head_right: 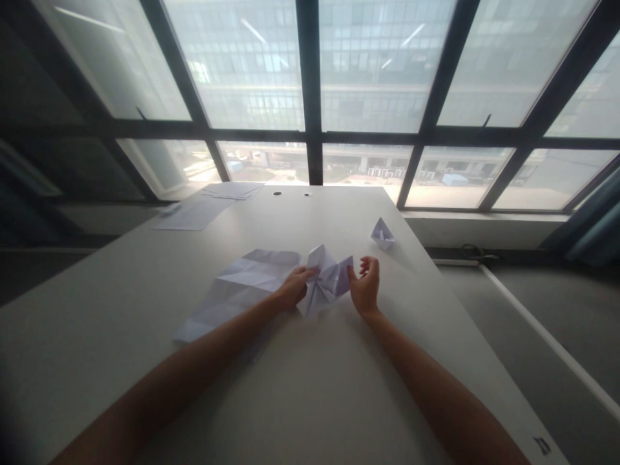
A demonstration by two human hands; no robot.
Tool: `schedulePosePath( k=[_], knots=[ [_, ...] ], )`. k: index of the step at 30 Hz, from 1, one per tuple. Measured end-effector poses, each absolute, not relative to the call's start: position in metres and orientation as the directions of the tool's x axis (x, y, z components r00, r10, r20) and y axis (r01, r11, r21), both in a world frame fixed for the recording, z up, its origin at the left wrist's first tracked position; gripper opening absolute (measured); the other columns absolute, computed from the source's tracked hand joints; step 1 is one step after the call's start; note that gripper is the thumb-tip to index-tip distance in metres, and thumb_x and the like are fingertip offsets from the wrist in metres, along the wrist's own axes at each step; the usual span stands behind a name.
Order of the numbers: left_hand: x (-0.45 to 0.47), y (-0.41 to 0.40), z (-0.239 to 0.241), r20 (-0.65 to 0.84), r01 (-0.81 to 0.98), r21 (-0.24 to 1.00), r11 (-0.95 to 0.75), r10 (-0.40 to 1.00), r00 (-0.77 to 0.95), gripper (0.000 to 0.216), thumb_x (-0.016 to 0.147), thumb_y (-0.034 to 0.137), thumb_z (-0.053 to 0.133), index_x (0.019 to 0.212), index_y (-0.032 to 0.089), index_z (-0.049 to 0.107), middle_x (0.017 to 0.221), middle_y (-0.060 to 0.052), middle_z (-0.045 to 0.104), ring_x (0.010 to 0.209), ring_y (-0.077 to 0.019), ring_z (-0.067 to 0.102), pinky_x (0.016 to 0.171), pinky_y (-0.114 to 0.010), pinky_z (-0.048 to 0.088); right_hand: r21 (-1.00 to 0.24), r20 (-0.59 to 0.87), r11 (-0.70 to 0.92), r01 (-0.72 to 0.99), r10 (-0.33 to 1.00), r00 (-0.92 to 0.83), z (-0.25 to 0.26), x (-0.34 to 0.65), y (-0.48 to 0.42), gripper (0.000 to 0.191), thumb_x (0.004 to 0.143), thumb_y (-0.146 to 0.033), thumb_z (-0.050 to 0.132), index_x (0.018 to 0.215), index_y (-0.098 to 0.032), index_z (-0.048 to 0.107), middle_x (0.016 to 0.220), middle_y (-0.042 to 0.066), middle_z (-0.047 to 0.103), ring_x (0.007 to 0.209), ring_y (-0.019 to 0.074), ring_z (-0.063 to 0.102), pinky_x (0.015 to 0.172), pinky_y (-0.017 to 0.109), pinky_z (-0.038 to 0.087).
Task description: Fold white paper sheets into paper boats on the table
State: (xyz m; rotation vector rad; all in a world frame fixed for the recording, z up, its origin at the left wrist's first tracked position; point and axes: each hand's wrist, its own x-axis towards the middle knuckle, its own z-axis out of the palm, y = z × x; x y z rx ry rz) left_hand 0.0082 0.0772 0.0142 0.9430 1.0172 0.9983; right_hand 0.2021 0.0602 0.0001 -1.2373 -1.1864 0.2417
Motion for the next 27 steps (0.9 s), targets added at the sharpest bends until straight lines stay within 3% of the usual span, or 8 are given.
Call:
schedulePosePath(
  k=[3, 8, 13, 18, 23, 27],
  knots=[
    [0.009, 0.078, 0.013, -0.217, -0.225, 0.941, 0.254, 0.96, 0.179, 0.023, 0.078, 0.037, 0.071, 0.079, 0.017, 0.061, 0.05, 0.006, 0.051, 0.036, -0.0066, 0.044, 0.038, -0.018, 0.03, -0.674, 0.711, 0.416, 0.611, 0.59, 0.382, 0.008, 0.2, 0.053, 0.016, 0.081, -0.031, 0.064, 0.079, -0.023, 0.05, 0.076, -0.002, 0.048, 0.07, 0.0164, 0.046, 0.07, 0.031, 0.042],
    [0.008, 0.079, 0.014, -0.208, -0.27, 0.933, 0.24, 0.968, 0.143, 0.021, 0.079, 0.036, 0.069, 0.083, 0.017, 0.061, 0.058, 0.003, 0.058, 0.044, -0.0097, 0.053, 0.043, -0.02, 0.04, -0.537, 0.725, 0.426, 0.728, 0.674, 0.14, 0.01, 0.191, 0.043, 0.016, 0.085, -0.027, 0.058, 0.071, -0.022, 0.056, 0.069, -0.001, 0.052, 0.071, 0.0173, 0.051, 0.07, 0.029, 0.04],
    [0.005, 0.074, 0.017, -0.224, -0.387, 0.873, 0.297, 0.949, 0.224, 0.025, 0.079, 0.033, 0.068, 0.097, 0.017, 0.062, 0.082, -0.005, 0.071, 0.07, -0.0213, 0.068, 0.064, -0.033, 0.056, -0.697, 0.538, 0.286, 0.657, 0.815, 0.216, -0.002, 0.189, 0.049, 0.025, 0.083, -0.038, 0.059, 0.066, -0.019, 0.06, 0.061, 0.001, 0.057, 0.055, 0.0158, 0.051, 0.054, 0.027, 0.036],
    [0.005, 0.07, 0.019, -0.228, -0.367, 0.864, 0.344, 0.919, 0.323, 0.027, 0.079, 0.032, 0.066, 0.1, 0.014, 0.066, 0.087, -0.009, 0.073, 0.074, -0.0239, 0.07, 0.068, -0.034, 0.056, -0.883, 0.395, 0.292, 0.369, 0.886, 0.244, -0.002, 0.188, 0.052, 0.036, 0.083, -0.047, 0.057, 0.068, -0.016, 0.065, 0.06, 0.003, 0.062, 0.054, 0.0161, 0.053, 0.052, 0.026, 0.037],
    [0.003, 0.075, 0.009, -0.216, -0.348, 0.871, 0.347, 0.907, 0.363, 0.028, 0.077, 0.033, 0.069, 0.098, 0.014, 0.067, 0.082, -0.008, 0.072, 0.068, -0.0242, 0.07, 0.063, -0.035, 0.056, -0.927, 0.369, 0.322, 0.192, 0.873, 0.318, 0.005, 0.19, 0.051, 0.038, 0.084, -0.044, 0.054, 0.057, -0.017, 0.057, 0.053, -0.001, 0.054, 0.05, 0.0123, 0.045, 0.049, 0.024, 0.033],
    [0.001, 0.079, 0.002, -0.226, -0.348, 0.865, 0.361, 0.901, 0.371, 0.025, 0.078, 0.032, 0.07, 0.097, 0.015, 0.067, 0.081, -0.006, 0.072, 0.065, -0.0225, 0.069, 0.061, -0.034, 0.056, -0.927, 0.374, 0.352, 0.128, 0.858, 0.352, 0.005, 0.192, 0.053, 0.028, 0.079, -0.041, 0.061, 0.066, -0.016, 0.061, 0.057, -0.003, 0.052, 0.054, 0.0115, 0.042, 0.049, 0.023, 0.032]
  ],
)
